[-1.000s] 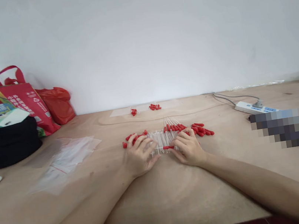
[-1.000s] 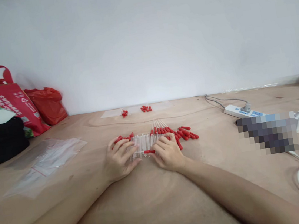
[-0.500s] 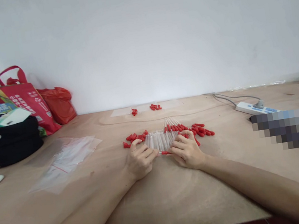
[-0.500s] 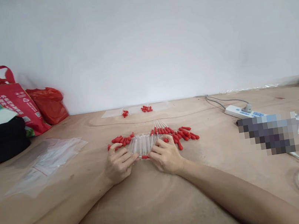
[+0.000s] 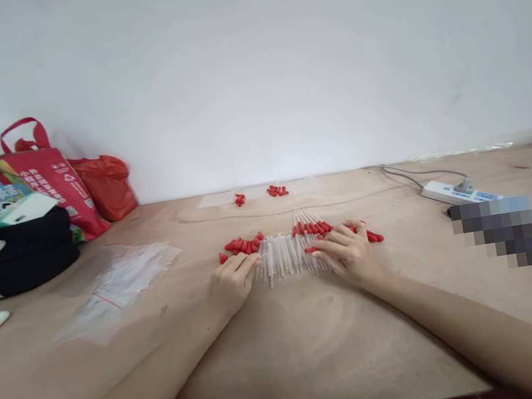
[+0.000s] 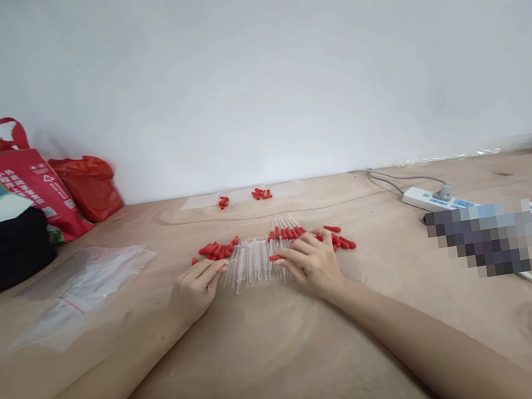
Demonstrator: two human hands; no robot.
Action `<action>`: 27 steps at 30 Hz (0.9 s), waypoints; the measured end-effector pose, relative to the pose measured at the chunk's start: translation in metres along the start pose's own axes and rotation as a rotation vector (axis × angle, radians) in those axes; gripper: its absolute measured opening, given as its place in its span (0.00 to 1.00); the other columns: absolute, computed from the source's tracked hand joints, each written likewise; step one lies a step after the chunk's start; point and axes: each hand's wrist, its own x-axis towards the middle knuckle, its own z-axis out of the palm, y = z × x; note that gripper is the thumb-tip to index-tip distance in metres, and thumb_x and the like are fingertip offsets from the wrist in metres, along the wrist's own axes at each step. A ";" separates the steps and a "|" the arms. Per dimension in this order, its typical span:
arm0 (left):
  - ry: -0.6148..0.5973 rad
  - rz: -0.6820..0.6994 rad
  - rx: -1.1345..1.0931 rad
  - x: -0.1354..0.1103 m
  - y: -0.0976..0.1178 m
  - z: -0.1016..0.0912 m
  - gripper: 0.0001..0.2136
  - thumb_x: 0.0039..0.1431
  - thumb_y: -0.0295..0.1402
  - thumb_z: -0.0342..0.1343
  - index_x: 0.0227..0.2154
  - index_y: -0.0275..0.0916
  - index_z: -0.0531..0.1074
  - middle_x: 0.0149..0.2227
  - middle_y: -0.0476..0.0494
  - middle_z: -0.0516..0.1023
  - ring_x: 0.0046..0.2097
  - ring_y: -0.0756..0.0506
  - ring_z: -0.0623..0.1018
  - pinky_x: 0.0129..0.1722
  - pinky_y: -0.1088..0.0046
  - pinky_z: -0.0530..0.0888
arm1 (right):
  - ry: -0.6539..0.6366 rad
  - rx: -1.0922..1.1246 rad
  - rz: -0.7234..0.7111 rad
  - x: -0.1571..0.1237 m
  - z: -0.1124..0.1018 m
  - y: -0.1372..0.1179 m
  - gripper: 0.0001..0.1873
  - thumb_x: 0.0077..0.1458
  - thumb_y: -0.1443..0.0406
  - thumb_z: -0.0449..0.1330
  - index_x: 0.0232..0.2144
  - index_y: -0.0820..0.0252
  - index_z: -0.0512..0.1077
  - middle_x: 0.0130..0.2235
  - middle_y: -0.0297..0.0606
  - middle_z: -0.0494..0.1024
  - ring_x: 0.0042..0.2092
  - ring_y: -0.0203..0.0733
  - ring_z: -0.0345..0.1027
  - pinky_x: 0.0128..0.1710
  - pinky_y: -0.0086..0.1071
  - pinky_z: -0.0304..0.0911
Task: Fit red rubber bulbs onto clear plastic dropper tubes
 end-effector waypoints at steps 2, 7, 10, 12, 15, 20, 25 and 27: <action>-0.063 -0.091 -0.020 0.000 -0.001 0.007 0.12 0.59 0.27 0.41 0.42 0.34 0.68 0.32 0.43 0.72 0.33 0.50 0.72 0.32 0.76 0.68 | 0.009 -0.012 0.133 0.004 0.001 0.006 0.10 0.54 0.62 0.52 0.35 0.53 0.72 0.30 0.33 0.75 0.35 0.36 0.64 0.42 0.36 0.45; -0.119 -0.145 -0.093 0.004 -0.005 0.019 0.17 0.57 0.24 0.38 0.49 0.33 0.63 0.37 0.39 0.68 0.40 0.48 0.71 0.39 0.71 0.70 | -0.041 -0.027 0.507 0.007 -0.007 0.039 0.13 0.53 0.60 0.49 0.36 0.55 0.71 0.32 0.35 0.76 0.37 0.40 0.65 0.42 0.37 0.46; -0.094 -0.145 -0.141 0.008 -0.005 0.022 0.16 0.57 0.24 0.39 0.47 0.35 0.65 0.36 0.41 0.67 0.39 0.49 0.71 0.39 0.73 0.70 | -0.109 -0.005 0.688 0.006 -0.016 0.058 0.13 0.50 0.58 0.51 0.34 0.54 0.72 0.29 0.33 0.76 0.36 0.39 0.66 0.41 0.36 0.49; -0.084 -0.161 -0.169 0.010 -0.003 0.023 0.15 0.58 0.25 0.40 0.45 0.36 0.66 0.36 0.42 0.68 0.39 0.48 0.71 0.40 0.72 0.70 | -0.168 -0.010 0.741 0.005 -0.020 0.065 0.13 0.48 0.56 0.52 0.32 0.53 0.73 0.27 0.32 0.76 0.34 0.40 0.66 0.40 0.36 0.49; -0.098 -0.198 -0.210 0.010 -0.001 0.022 0.14 0.58 0.28 0.43 0.45 0.37 0.66 0.37 0.42 0.69 0.40 0.47 0.71 0.41 0.70 0.71 | -0.242 -0.060 0.716 0.005 -0.024 0.070 0.14 0.46 0.54 0.54 0.30 0.52 0.74 0.27 0.32 0.75 0.34 0.41 0.66 0.39 0.38 0.48; -0.191 -0.231 -0.359 0.009 0.004 0.015 0.16 0.56 0.34 0.48 0.47 0.37 0.63 0.41 0.41 0.68 0.35 0.49 0.73 0.38 0.72 0.73 | -0.237 -0.135 0.643 0.005 -0.025 0.070 0.15 0.45 0.51 0.54 0.27 0.51 0.74 0.28 0.35 0.73 0.36 0.44 0.64 0.38 0.38 0.47; -0.244 -0.253 -0.471 0.009 0.008 0.008 0.18 0.55 0.36 0.50 0.48 0.38 0.62 0.43 0.41 0.65 0.38 0.49 0.72 0.40 0.71 0.73 | -0.227 -0.121 0.559 0.004 -0.022 0.064 0.15 0.45 0.51 0.54 0.25 0.52 0.74 0.30 0.36 0.73 0.37 0.43 0.62 0.40 0.39 0.44; -0.272 -0.261 -0.479 0.009 0.007 0.005 0.19 0.55 0.38 0.49 0.49 0.38 0.62 0.44 0.40 0.64 0.41 0.47 0.71 0.42 0.69 0.72 | -0.233 -0.128 0.548 0.003 -0.020 0.061 0.16 0.46 0.51 0.53 0.26 0.52 0.74 0.31 0.36 0.73 0.37 0.43 0.61 0.40 0.40 0.43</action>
